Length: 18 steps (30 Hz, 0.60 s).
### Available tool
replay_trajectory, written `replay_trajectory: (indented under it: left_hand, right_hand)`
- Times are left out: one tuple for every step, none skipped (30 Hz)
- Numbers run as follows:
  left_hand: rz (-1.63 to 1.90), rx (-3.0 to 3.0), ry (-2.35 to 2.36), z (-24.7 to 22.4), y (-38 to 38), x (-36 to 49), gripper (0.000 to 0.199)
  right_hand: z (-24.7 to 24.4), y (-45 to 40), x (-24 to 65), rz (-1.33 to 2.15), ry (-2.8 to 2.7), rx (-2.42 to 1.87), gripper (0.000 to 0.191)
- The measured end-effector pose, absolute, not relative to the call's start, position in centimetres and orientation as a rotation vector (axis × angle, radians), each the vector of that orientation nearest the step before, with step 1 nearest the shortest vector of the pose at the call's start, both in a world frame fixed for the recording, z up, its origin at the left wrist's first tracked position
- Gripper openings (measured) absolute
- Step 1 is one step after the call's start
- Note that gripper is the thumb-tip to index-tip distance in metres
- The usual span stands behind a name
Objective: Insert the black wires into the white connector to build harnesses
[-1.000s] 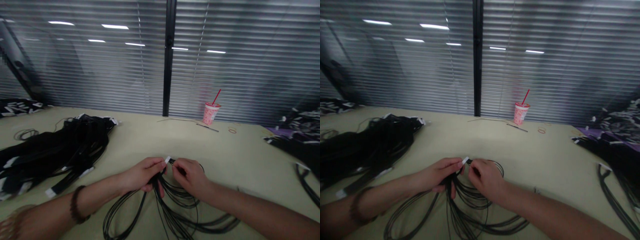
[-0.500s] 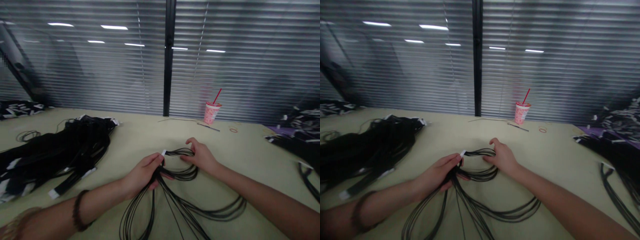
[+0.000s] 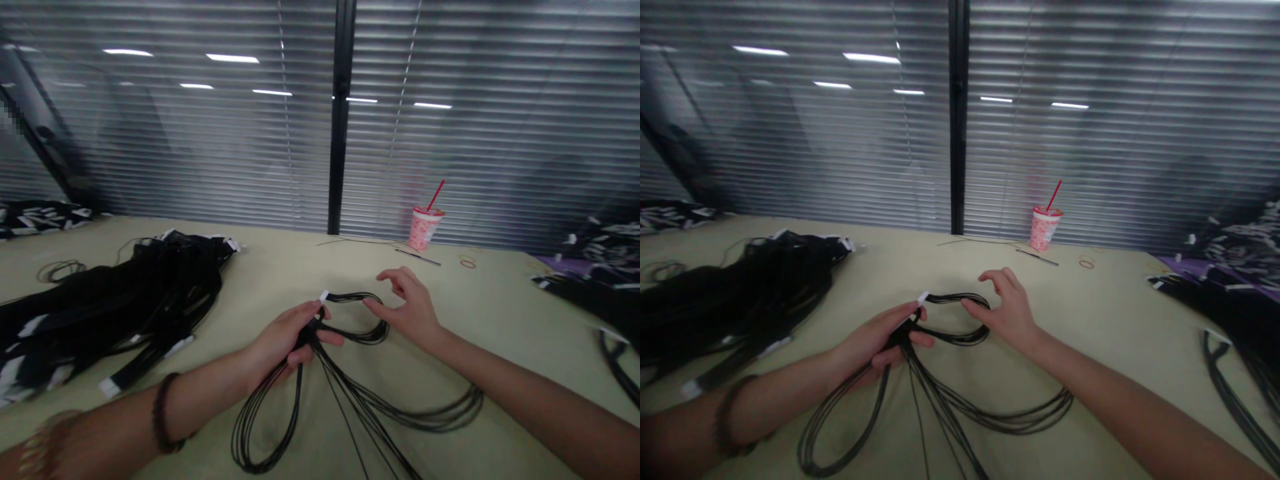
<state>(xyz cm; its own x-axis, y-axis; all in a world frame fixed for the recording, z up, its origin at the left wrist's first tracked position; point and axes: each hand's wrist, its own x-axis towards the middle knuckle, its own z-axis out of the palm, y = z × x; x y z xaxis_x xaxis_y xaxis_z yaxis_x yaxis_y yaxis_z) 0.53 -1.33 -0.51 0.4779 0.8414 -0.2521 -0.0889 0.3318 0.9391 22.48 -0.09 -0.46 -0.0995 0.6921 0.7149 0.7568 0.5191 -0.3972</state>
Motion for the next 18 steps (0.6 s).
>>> replay_trajectory:
  left_hand:
    - [0.723,1.055,0.865,-0.6,-1.4,0.5,0.035]
    - [0.722,1.055,0.855,-0.6,-1.4,0.5,0.035]
    - [0.725,1.06,0.846,-0.6,-1.5,0.6,0.034]
    - [0.735,1.069,0.838,-0.5,-1.6,0.6,0.033]
    - [0.746,1.08,0.83,-0.4,-1.7,0.6,0.032]
    - [0.754,1.089,0.827,-0.3,-1.8,0.6,0.031]
    - [0.757,1.096,0.825,-0.2,-1.9,0.7,0.031]
    - [0.761,1.103,0.824,-0.1,-2.0,0.7,0.031]
    - [0.761,1.109,0.824,0.0,-2.2,0.8,0.031]
    - [0.762,1.115,0.822,0.0,-2.3,0.8,0.031]
    - [0.768,1.124,0.821,0.1,-2.4,0.9,0.032]
    - [0.777,1.138,0.817,0.1,-2.5,1.0,0.032]
    - [0.783,1.151,0.814,0.0,-2.5,1.0,0.032]
    - [0.786,1.16,0.812,0.0,-2.6,1.1,0.032]
    - [0.787,1.17,0.81,-0.1,-2.7,1.1,0.032]
    - [0.787,1.18,0.808,-0.1,-2.7,1.1,0.032]
    - [0.785,1.191,0.805,-0.2,-2.7,1.1,0.032]
    - [0.784,1.203,0.8,-0.2,-2.8,1.1,0.032]
  right_hand:
    - [0.0,-0.9,22.0,-0.087,-1.834,-1.138,0.024]
    - [0.4,-1.7,21.4,-0.053,-1.887,-1.077,0.016]
    - [0.7,-2.5,20.8,0.015,-1.975,-1.031,0.015]
    - [0.8,-3.3,20.3,0.088,-2.06,-1.011,0.019]
    - [0.7,-4.0,19.7,0.165,-2.141,-1.012,0.024]
    - [0.6,-4.5,19.2,0.24,-2.205,-1.024,0.027]
    - [0.3,-4.9,18.8,0.314,-2.241,-1.036,0.029]
    - [0.1,-5.1,18.4,0.392,-2.256,-1.035,0.029]
    - [-0.1,-5.2,18.2,0.48,-2.251,-1.014,0.029]
    - [-0.3,-5.2,17.9,0.575,-2.23,-0.974,0.028]
    - [-0.4,-5.1,17.8,0.675,-2.196,-0.922,0.028]
    - [-0.5,-5.1,17.6,0.771,-2.153,-0.869,0.028]
    - [-0.5,-5.0,17.4,0.862,-2.107,-0.82,0.029]
    - [-0.5,-5.0,17.3,0.94,-2.056,-0.786,0.029]
    - [-0.5,-5.0,17.1,0.997,-2.004,-0.775,0.028]
    - [-0.5,-5.0,17.0,1.029,-1.958,-0.781,0.027]
    - [-0.6,-5.1,16.9,1.033,-1.924,-0.803,0.026]
    - [-0.6,-5.2,16.9,1.007,-1.91,-0.83,0.025]
